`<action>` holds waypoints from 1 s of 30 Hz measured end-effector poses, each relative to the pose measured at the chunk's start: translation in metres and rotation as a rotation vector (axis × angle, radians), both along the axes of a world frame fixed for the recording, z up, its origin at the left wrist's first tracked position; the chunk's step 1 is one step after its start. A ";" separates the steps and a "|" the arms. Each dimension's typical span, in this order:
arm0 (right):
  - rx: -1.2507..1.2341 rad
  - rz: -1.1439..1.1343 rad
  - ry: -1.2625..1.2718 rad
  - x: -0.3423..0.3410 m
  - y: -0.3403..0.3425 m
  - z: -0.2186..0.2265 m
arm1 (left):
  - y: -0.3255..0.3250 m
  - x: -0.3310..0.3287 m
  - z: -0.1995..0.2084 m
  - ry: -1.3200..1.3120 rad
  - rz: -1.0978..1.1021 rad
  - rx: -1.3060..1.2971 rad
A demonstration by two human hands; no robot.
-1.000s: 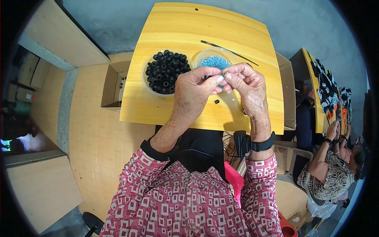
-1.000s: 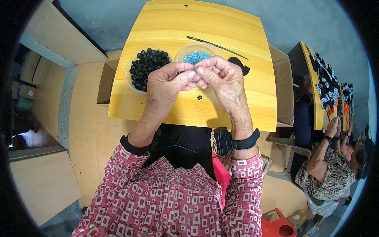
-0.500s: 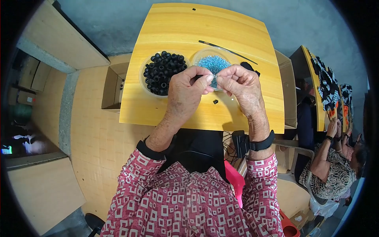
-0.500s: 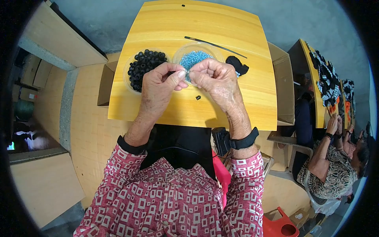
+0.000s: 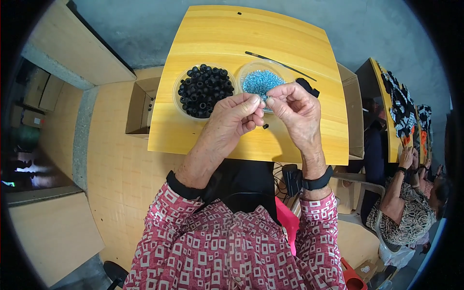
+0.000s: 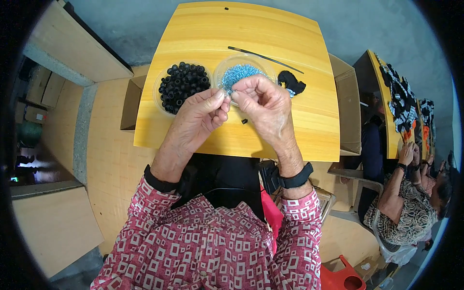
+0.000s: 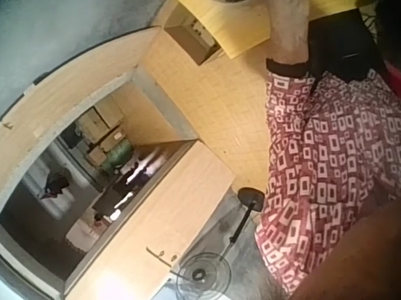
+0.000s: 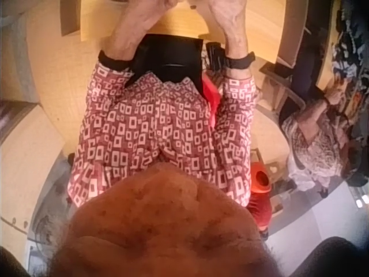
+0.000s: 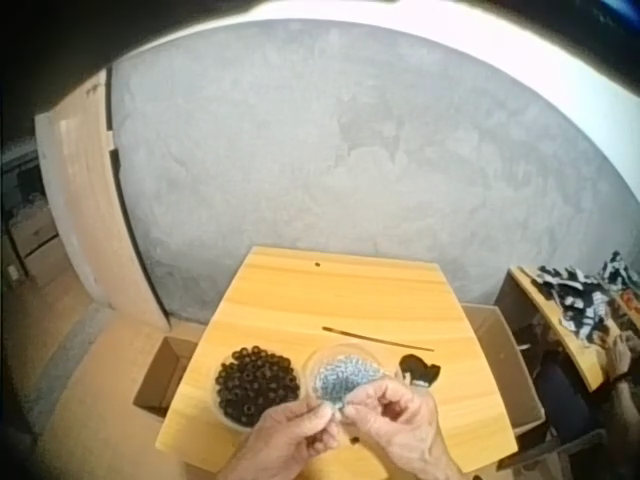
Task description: The person assembles small components by taking beads and pins from bowls and inserting them into black rubber pieces by hand.
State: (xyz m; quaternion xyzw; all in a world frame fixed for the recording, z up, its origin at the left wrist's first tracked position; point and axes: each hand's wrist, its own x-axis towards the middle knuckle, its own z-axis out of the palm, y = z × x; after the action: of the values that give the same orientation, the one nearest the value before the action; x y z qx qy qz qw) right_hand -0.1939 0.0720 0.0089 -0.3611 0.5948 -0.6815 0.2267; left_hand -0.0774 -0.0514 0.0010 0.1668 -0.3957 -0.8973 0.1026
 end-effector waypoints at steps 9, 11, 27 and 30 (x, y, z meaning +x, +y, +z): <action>0.361 -0.295 1.056 -0.016 -0.013 -0.010 | 0.008 -0.002 0.004 0.019 0.008 -0.018; 0.280 -0.296 0.939 -0.022 -0.013 -0.014 | 0.008 0.000 0.005 -0.020 0.055 -0.088; 0.293 -0.196 0.668 -0.033 -0.022 -0.020 | 0.007 0.006 -0.008 -0.073 0.107 -0.081; 0.102 -0.042 0.032 -0.010 -0.004 0.002 | 0.009 0.011 -0.007 -0.077 0.096 -0.064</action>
State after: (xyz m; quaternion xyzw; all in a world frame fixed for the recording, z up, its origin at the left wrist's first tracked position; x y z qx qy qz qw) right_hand -0.2038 0.0683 0.0107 -0.3475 0.6397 -0.6491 0.2210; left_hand -0.0661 -0.0429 -0.0062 0.2167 -0.4194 -0.8711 0.1354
